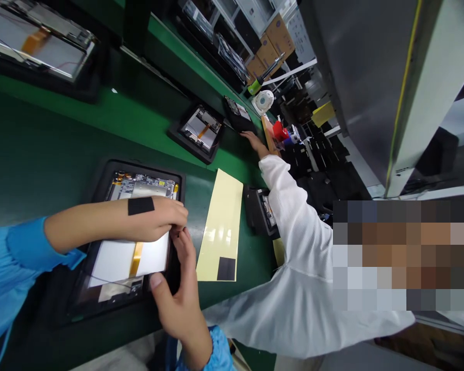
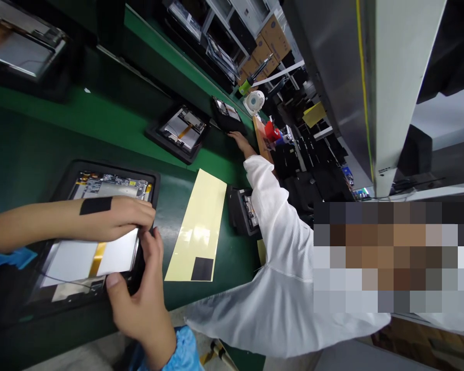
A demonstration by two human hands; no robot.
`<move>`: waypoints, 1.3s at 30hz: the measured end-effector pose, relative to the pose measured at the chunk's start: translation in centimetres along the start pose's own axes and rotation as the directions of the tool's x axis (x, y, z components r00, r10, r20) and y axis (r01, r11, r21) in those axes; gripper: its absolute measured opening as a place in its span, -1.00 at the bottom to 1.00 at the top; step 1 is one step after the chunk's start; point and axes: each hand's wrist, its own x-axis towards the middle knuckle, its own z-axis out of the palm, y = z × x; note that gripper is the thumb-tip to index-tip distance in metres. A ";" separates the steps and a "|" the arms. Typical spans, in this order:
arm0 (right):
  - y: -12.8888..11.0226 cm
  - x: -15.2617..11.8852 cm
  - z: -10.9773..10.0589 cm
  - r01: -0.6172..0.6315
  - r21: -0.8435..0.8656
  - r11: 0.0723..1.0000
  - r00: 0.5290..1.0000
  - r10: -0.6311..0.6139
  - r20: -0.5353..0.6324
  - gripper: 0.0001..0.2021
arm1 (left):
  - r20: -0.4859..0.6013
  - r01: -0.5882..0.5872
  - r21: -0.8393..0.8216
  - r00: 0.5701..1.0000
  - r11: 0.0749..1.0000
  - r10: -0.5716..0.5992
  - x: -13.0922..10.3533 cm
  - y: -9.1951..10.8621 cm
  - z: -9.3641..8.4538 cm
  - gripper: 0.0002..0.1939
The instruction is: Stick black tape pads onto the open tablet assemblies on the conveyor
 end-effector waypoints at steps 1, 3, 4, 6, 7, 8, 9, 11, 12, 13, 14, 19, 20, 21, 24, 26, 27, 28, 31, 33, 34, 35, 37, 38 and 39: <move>0.0 0.0 -0.1 0.000 0.049 0.999 1.000 0.001 -0.012 -0.27 | 0.002 0.007 -0.006 1.000 1.000 -0.007 0.0 -0.1 0.4 -0.65; -0.1 -0.2 -0.4 0.006 0.107 0.994 0.998 0.000 -0.059 -0.33 | 0.000 0.017 -0.017 1.000 1.000 -0.017 -0.1 -0.4 1.0 -0.63; -0.2 -0.5 -0.5 0.011 0.115 0.993 0.995 0.001 -0.103 -0.37 | -0.001 0.016 -0.020 1.000 1.000 -0.016 -0.1 -0.6 1.1 -0.62; -0.2 -1.4 -0.6 0.009 0.099 0.995 0.979 0.012 -0.204 -0.43 | 0.008 0.003 -0.023 1.000 1.000 -0.003 -0.2 -0.6 1.1 -0.65; -0.2 -1.8 -0.6 -0.003 0.083 0.997 0.969 0.023 -0.247 -0.44 | 0.018 -0.002 -0.017 1.000 1.000 0.002 -0.3 -0.5 1.1 -0.67; -0.2 -2.2 -0.6 -0.020 0.066 0.998 0.959 0.038 -0.280 -0.45 | 0.027 -0.005 -0.002 1.000 1.000 0.005 -0.3 -0.3 1.0 -0.69; -0.2 -2.5 -0.5 -0.037 0.049 0.998 0.952 0.050 -0.301 -0.45 | 0.036 -0.007 0.021 0.999 1.000 0.006 -0.3 -0.2 1.0 -0.70; -0.2 -2.8 -0.4 -0.066 0.014 0.998 0.947 0.067 -0.314 -0.44 | 0.052 -0.014 0.090 0.999 0.996 0.009 -0.3 0.0 1.1 -0.73; -0.2 -2.8 -0.3 -0.073 -0.005 0.997 0.948 0.068 -0.311 -0.44 | 0.057 -0.018 0.131 0.998 0.991 0.010 -0.3 0.0 1.1 -0.74; -0.3 -2.6 -0.3 -0.074 -0.025 0.997 0.952 0.063 -0.299 -0.44 | 0.059 -0.024 0.170 0.998 0.985 0.014 -0.3 0.0 1.2 -0.76; -0.4 -2.5 -0.2 -0.072 -0.046 0.996 0.958 0.056 -0.283 -0.43 | 0.053 -0.032 0.208 0.998 0.978 0.021 -0.3 -0.2 1.3 -0.77; -1.3 -2.3 -0.3 -0.059 -0.172 0.983 0.982 0.026 -0.188 -0.36 | -0.029 -0.092 0.314 0.994 0.945 0.106 -0.5 -0.8 1.1 -0.77; -1.5 -2.5 -0.4 -0.054 -0.196 0.979 0.984 0.019 -0.176 -0.35 | -0.047 -0.105 0.313 0.991 0.944 0.126 -0.5 -0.7 1.0 -0.77; -1.6 -2.6 -0.4 -0.045 -0.211 0.976 0.986 0.009 -0.168 -0.34 | -0.065 -0.116 0.306 0.988 0.945 0.142 -0.5 -0.6 1.0 -0.78; -1.8 -2.9 -0.4 -0.020 -0.203 0.979 0.981 -0.020 -0.192 -0.37 | -0.084 -0.126 0.254 0.985 0.959 0.152 -0.4 0.3 1.3 -0.80; -1.7 -3.1 -0.5 -0.020 -0.181 0.983 0.969 -0.025 -0.245 -0.41 | -0.063 -0.120 0.209 0.989 0.970 0.136 -0.3 0.8 1.7 -0.80; -1.7 -3.1 -0.5 -0.028 -0.174 0.984 0.962 -0.021 -0.273 -0.44 | -0.049 -0.120 0.189 0.990 0.975 0.131 -0.4 0.9 1.9 -0.80; -1.6 -3.1 -0.6 -0.035 -0.170 0.985 0.955 -0.017 -0.297 -0.46 | -0.036 -0.119 0.173 0.991 0.978 0.127 -0.4 1.0 2.2 -0.80; -1.6 -3.2 -0.8 -0.047 -0.167 0.985 0.943 -0.011 -0.331 -0.49 | -0.015 -0.115 0.145 0.993 0.983 0.119 -0.6 1.0 2.5 -0.78; -1.6 -3.1 -0.9 -0.046 -0.155 0.987 0.942 -0.009 -0.334 -0.49 | -0.002 -0.095 0.133 0.995 0.987 0.096 -0.7 1.0 2.4 -0.77; -1.6 -3.0 -0.9 -0.042 -0.145 0.988 0.943 -0.008 -0.333 -0.50 | 0.005 -0.080 0.121 0.997 0.989 0.080 -0.7 1.1 2.3 -0.76; -1.6 -3.0 -0.9 -0.039 -0.135 0.990 0.943 -0.008 -0.333 -0.50 | 0.010 -0.065 0.104 0.998 0.992 0.065 -0.7 1.2 2.2 -0.74; -1.6 -2.9 -0.8 -0.029 -0.118 0.993 0.941 -0.013 -0.337 -0.50 | 0.018 -0.042 0.060 0.999 0.997 0.041 -0.7 1.5 2.0 -0.72; -1.5 -2.9 -0.8 -0.026 -0.112 0.993 0.940 -0.014 -0.341 -0.50 | 0.022 -0.036 0.041 0.999 0.999 0.035 -0.6 1.8 1.9 -0.71; -1.5 -3.0 -0.8 -0.023 -0.107 0.994 0.938 -0.015 -0.346 -0.49 | 0.028 -0.036 0.027 0.999 0.999 0.035 -0.6 2.1 1.8 -0.71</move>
